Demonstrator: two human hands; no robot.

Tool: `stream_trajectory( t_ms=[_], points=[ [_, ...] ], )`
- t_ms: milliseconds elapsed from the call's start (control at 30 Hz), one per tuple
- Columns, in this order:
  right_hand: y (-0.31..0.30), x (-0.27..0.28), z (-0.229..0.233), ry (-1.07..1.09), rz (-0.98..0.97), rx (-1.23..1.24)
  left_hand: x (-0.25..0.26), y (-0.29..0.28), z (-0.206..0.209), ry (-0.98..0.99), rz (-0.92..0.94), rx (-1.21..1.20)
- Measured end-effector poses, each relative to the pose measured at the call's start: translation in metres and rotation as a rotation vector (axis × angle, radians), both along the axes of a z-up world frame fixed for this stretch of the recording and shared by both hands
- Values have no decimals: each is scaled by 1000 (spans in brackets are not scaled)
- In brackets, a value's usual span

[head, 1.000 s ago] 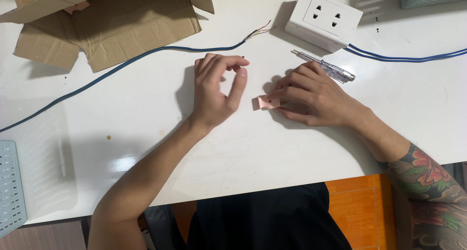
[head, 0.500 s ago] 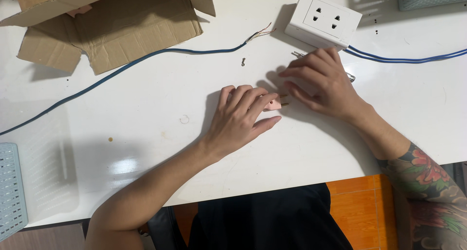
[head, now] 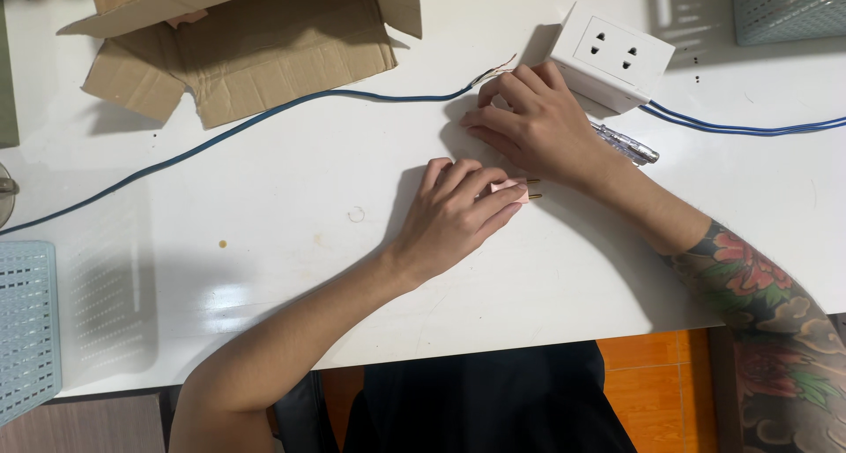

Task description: The person assembles a pink electrical plug by inserting wires into the terminals and securing them with a screwdriver. They then attach the plug's casing and tighten the screws to complete the assembly.

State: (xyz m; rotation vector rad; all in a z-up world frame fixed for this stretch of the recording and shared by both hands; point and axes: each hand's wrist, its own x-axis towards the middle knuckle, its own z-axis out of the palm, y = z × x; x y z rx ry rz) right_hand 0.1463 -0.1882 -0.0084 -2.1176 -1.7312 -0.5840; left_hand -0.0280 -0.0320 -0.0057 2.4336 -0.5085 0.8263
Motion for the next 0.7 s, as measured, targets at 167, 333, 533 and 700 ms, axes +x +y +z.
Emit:
stream_trajectory(
  t_ms=[167,333,533,700],
  points=[
    [-4,-1,2,-8,18,-40,1,1,0,2,-7,-9],
    [-25,-5,0,98,1,-63,0,1,-12,69,-26,-14],
    [-55,-11,-3,263,-49,-110,2,0,-27,132,-23,-48],
    [-71,-13,-17,207,-113,-148,0,0,-16,168,-18,-68]
  ],
)
